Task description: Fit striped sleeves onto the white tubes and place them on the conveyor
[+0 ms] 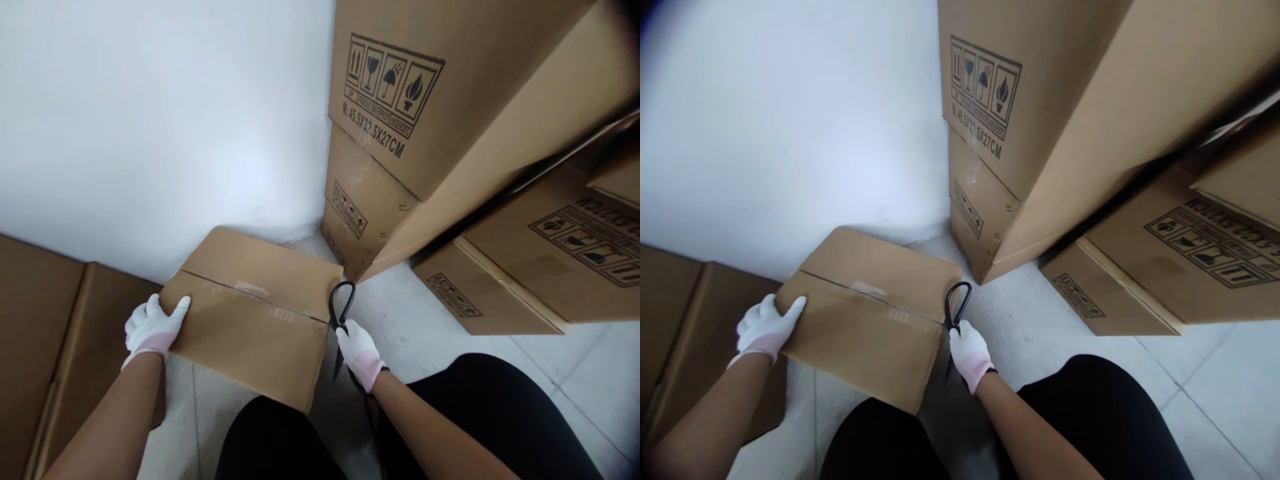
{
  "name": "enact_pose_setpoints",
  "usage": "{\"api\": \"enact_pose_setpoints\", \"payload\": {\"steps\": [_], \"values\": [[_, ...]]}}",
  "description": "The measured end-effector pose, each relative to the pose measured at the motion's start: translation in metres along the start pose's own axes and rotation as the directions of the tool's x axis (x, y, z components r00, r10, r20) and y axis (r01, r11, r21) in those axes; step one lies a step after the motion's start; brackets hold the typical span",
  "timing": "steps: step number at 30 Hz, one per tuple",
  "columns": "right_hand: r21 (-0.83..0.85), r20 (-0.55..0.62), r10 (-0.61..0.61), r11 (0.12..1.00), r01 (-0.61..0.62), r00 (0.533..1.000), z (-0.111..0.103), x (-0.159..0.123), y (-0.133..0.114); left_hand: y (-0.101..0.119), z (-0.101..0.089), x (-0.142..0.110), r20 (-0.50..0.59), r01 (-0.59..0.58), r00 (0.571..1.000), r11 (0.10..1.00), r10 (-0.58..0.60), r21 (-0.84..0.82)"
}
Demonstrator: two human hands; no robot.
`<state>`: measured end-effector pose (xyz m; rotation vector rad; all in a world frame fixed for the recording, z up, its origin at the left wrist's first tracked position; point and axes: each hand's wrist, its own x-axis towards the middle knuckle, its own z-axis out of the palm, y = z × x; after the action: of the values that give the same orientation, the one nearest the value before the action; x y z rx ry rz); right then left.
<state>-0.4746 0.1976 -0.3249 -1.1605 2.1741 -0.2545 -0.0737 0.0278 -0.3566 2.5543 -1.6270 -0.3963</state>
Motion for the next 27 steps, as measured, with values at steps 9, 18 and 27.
{"api": "enact_pose_setpoints", "payload": {"steps": [9,18,27], "values": [[-0.034,-0.026,-0.031,0.999,0.030,0.999,-0.009,0.007,0.004,-0.011,0.006,0.004,-0.024,-0.061,0.998,0.997,0.060,-0.045],[-0.056,-0.143,0.008,0.998,-0.016,0.990,-0.044,0.007,0.023,-0.009,0.004,0.000,-0.036,-0.050,0.998,0.995,0.047,-0.085],[0.014,-0.127,0.064,0.998,-0.062,0.990,-0.015,-0.021,0.025,-0.008,0.000,-0.003,-0.040,-0.043,0.998,0.997,0.041,-0.057]]}}
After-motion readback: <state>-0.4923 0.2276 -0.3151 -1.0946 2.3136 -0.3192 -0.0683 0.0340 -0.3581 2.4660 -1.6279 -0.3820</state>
